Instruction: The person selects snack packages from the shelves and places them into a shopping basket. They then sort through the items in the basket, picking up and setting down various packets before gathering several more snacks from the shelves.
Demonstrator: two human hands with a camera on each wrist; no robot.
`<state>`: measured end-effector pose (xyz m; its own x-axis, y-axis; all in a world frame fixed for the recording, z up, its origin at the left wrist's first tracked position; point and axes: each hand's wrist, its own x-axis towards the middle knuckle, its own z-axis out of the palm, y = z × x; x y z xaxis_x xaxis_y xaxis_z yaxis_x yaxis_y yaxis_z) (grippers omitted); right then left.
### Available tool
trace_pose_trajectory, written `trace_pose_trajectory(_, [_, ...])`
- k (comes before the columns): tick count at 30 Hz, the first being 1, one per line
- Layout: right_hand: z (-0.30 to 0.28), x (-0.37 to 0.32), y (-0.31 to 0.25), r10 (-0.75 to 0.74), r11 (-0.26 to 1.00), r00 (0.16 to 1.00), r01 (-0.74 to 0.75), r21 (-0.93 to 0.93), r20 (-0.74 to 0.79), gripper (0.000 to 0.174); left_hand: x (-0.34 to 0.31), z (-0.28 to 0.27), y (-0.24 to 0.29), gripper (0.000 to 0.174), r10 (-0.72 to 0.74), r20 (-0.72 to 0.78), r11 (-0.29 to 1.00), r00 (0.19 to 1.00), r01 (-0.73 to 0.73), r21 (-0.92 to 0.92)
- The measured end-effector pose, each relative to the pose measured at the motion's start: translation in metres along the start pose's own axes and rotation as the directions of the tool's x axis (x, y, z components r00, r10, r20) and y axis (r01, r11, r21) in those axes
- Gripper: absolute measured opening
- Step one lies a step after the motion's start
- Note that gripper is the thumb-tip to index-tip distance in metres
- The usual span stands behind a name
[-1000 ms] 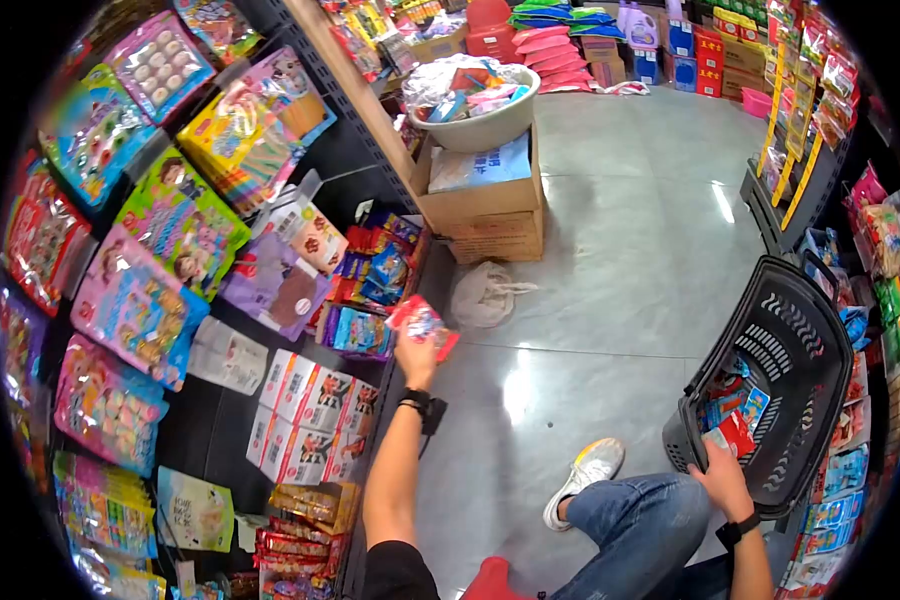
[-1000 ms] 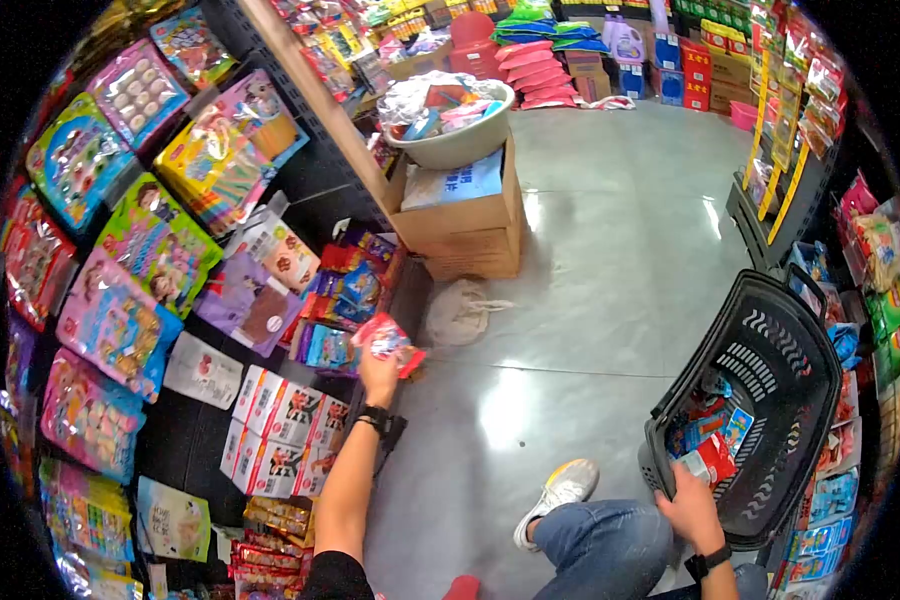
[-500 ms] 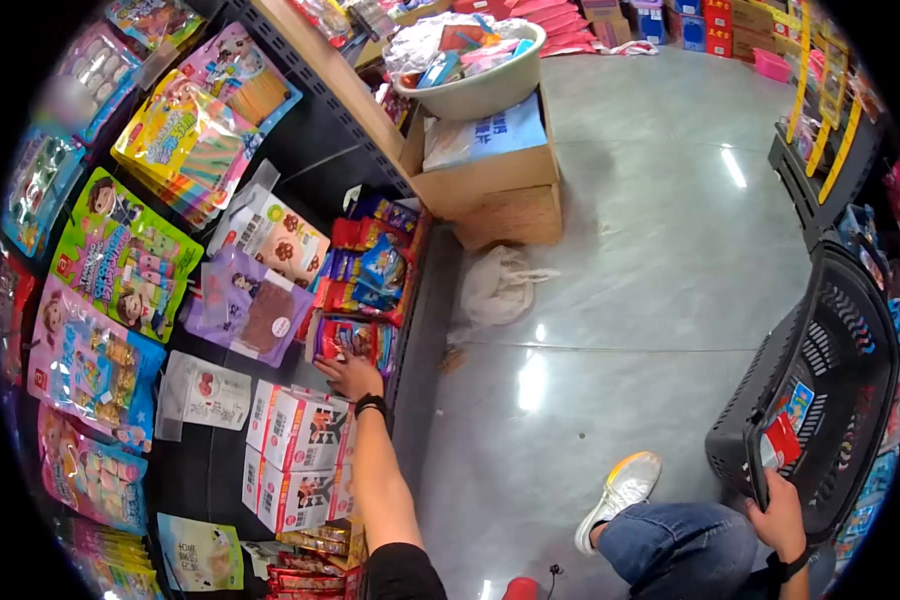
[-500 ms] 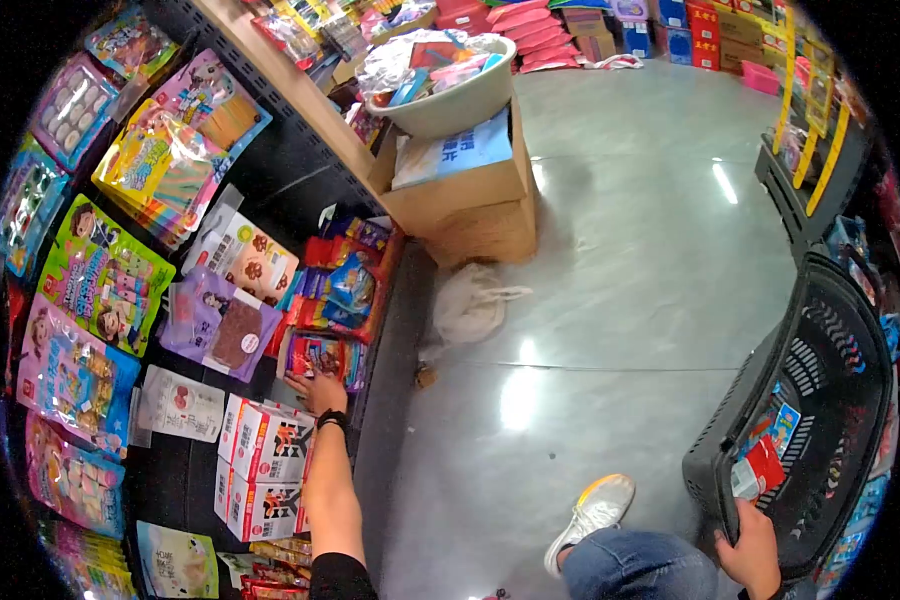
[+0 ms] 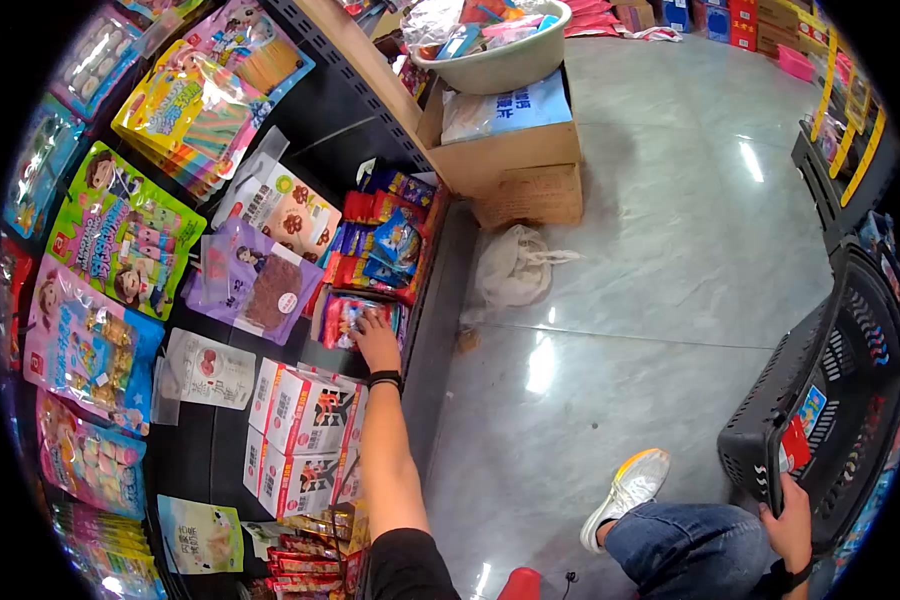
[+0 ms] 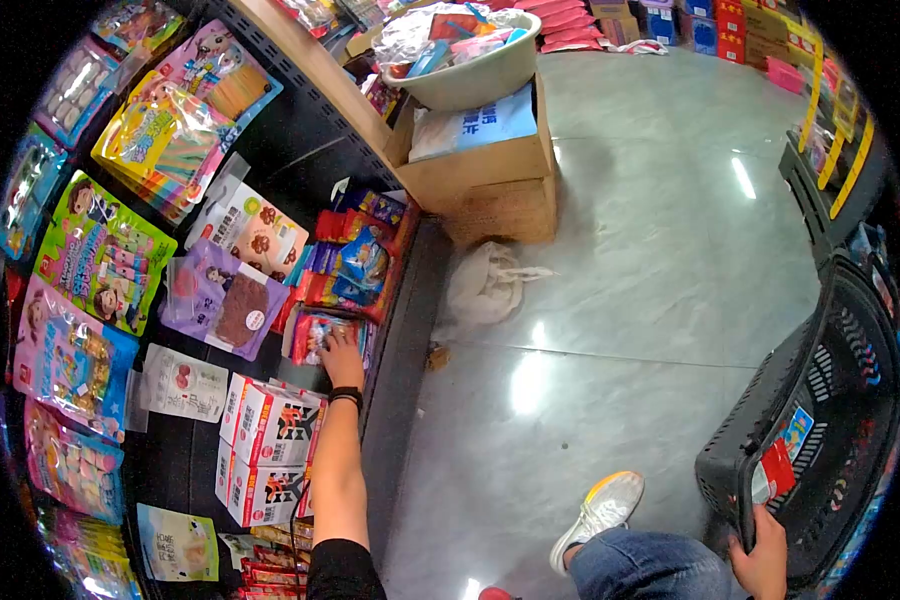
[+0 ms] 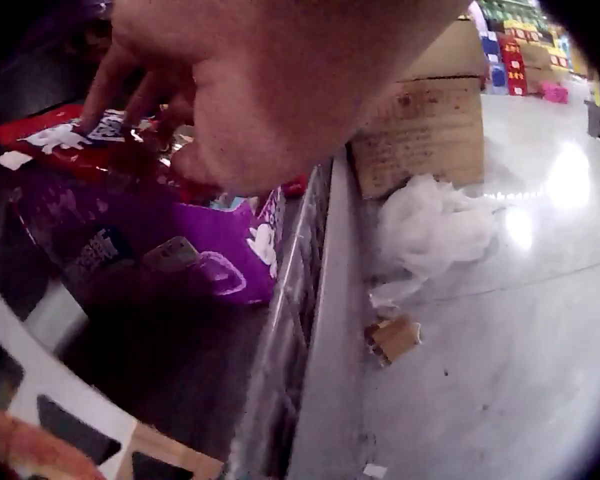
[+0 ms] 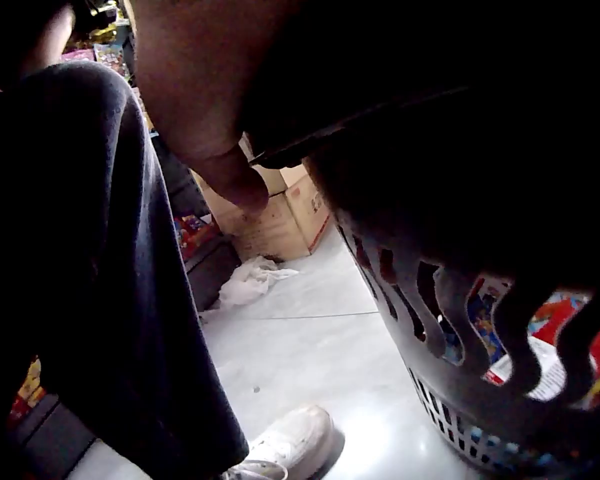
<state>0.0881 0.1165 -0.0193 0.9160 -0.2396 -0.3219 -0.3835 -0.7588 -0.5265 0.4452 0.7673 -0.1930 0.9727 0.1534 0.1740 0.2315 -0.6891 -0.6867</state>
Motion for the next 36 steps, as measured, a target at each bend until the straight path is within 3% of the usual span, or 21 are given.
trace_pose_trajectory(2, [0.003,0.001,0.01,-0.013,1.0,1.0,0.013,-0.015,-0.004,0.057,0.004,0.013,0.0,0.048,-0.137,0.029,0.985,0.99,0.133,0.108])
trace_pose_trajectory(5, [0.006,0.0,0.014,0.014,0.999,1.0,-0.014,-0.041,0.006,0.059,-0.001,0.022,-0.009,0.047,0.131,-0.055,0.975,0.99,-0.119,0.187])
trace_pose_trajectory(6, [0.004,0.003,0.007,0.028,0.999,0.999,-0.027,-0.029,0.022,0.059,0.001,0.029,-0.012,0.046,0.201,-0.108,0.978,0.974,-0.194,0.071])
trace_pose_trajectory(8, [0.005,-0.001,0.014,0.019,0.996,1.0,-0.019,-0.086,0.003,0.061,0.0,0.007,-0.024,0.045,0.324,-0.023,0.934,0.946,-0.324,-0.148])
trace_pose_trajectory(10, [0.0,0.004,0.007,0.043,0.999,0.998,-0.043,-0.014,0.046,0.061,0.002,-0.009,-0.029,0.046,0.406,0.003,0.872,0.914,-0.387,-0.3])
trace_pose_trajectory(13, [0.0,0.004,0.009,0.026,1.0,0.999,-0.027,0.015,0.039,0.06,-0.003,0.0,-0.023,0.054,0.431,-0.096,0.834,0.897,-0.437,-0.338])
trace_pose_trajectory(14, [0.001,0.004,0.011,0.01,1.0,1.0,-0.011,0.009,0.027,0.059,-0.009,-0.003,-0.022,0.064,0.442,-0.058,0.801,0.895,-0.423,-0.425])
trace_pose_trajectory(17, [-0.004,0.006,0.002,0.014,1.0,0.999,-0.014,0.015,0.045,0.054,-0.019,-0.004,-0.02,0.065,0.371,-0.061,0.873,0.927,-0.37,-0.317])
trace_pose_trajectory(19, [0.003,0.006,0.017,-0.052,0.998,0.998,0.053,0.022,-0.022,0.054,-0.033,-0.023,-0.02,0.064,0.3,-0.061,0.924,0.952,-0.306,-0.23])
trace_pose_trajectory(24, [0.002,0.002,0.021,-0.098,0.993,0.994,0.095,-0.064,-0.044,0.052,-0.049,-0.038,-0.025,0.067,0.281,-0.148,0.885,0.948,-0.316,-0.342])
trace_pose_trajectory(25, [-0.002,0.002,0.017,-0.088,0.996,0.996,0.088,-0.032,0.009,0.053,-0.055,-0.047,-0.025,0.067,0.299,-0.157,0.895,0.941,-0.334,-0.295])
trace_pose_trajectory(27, [-0.013,0.004,0.008,-0.068,0.998,0.993,0.066,0.024,0.092,0.053,-0.062,-0.087,-0.016,0.068,0.329,-0.196,0.906,0.924,-0.367,-0.21])
trace_pose_trajectory(31, [0.002,-0.002,0.039,-0.164,0.983,0.986,0.163,-0.085,-0.008,0.053,-0.092,-0.179,0.021,0.067,0.419,-0.331,0.753,0.846,-0.527,-0.393])
trace_pose_trajectory(34, [-0.004,-0.015,0.027,-0.183,0.961,0.983,0.173,-0.216,-0.025,0.039,-0.13,-0.3,0.042,0.062,0.512,-0.56,0.435,0.651,-0.759,-0.484])
trace_pose_trajectory(35, [-0.002,-0.02,0.033,-0.237,0.962,0.963,0.213,-0.173,-0.132,0.031,-0.15,-0.351,0.047,0.058,0.535,-0.576,0.308,0.618,-0.777,-0.549])
trace_pose_trajectory(36, [0.001,-0.022,0.04,-0.236,0.959,0.96,0.205,-0.197,-0.149,0.025,-0.174,-0.397,0.051,0.054,0.483,-0.725,0.214,0.491,-0.869,-0.446])
